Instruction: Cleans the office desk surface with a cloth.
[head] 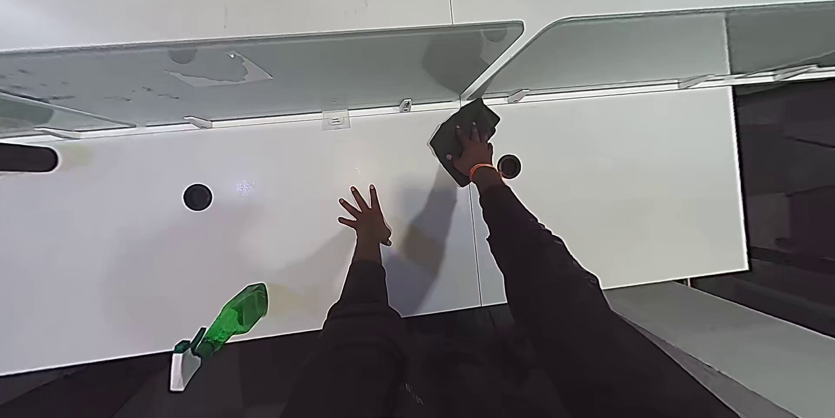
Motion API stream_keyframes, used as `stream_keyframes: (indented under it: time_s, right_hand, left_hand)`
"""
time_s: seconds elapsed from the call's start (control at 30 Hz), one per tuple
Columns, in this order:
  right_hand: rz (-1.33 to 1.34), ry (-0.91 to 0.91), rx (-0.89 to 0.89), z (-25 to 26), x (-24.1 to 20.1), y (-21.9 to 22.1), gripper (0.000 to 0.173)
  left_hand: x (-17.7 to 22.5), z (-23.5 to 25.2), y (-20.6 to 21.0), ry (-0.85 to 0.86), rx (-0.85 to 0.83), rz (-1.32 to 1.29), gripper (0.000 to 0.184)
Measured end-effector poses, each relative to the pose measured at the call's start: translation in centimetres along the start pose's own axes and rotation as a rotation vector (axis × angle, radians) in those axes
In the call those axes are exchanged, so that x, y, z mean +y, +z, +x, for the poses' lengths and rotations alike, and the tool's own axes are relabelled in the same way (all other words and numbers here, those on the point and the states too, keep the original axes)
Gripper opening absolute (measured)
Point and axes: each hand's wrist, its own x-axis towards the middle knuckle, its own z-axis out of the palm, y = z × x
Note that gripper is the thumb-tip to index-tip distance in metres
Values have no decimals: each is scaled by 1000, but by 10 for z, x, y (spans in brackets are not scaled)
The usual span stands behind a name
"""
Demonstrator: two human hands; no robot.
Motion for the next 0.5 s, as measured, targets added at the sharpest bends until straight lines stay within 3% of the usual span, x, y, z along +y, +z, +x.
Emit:
stream_keyframes:
  time_s: [0.17, 0.33, 0.5]
  right_hand:
    - [-14, -166, -69, -88, -21, 52, 85]
    - [-30, -313, -257, -230, -23, 116, 85]
    - [-55, -320, -361, -349, -19, 180, 72]
  left_hand:
    - [-6, -2, 2, 52, -2, -22, 165]
    - [-21, -6, 5, 151, 19, -46, 166]
    - [-58, -13, -6, 198, 139, -42, 144]
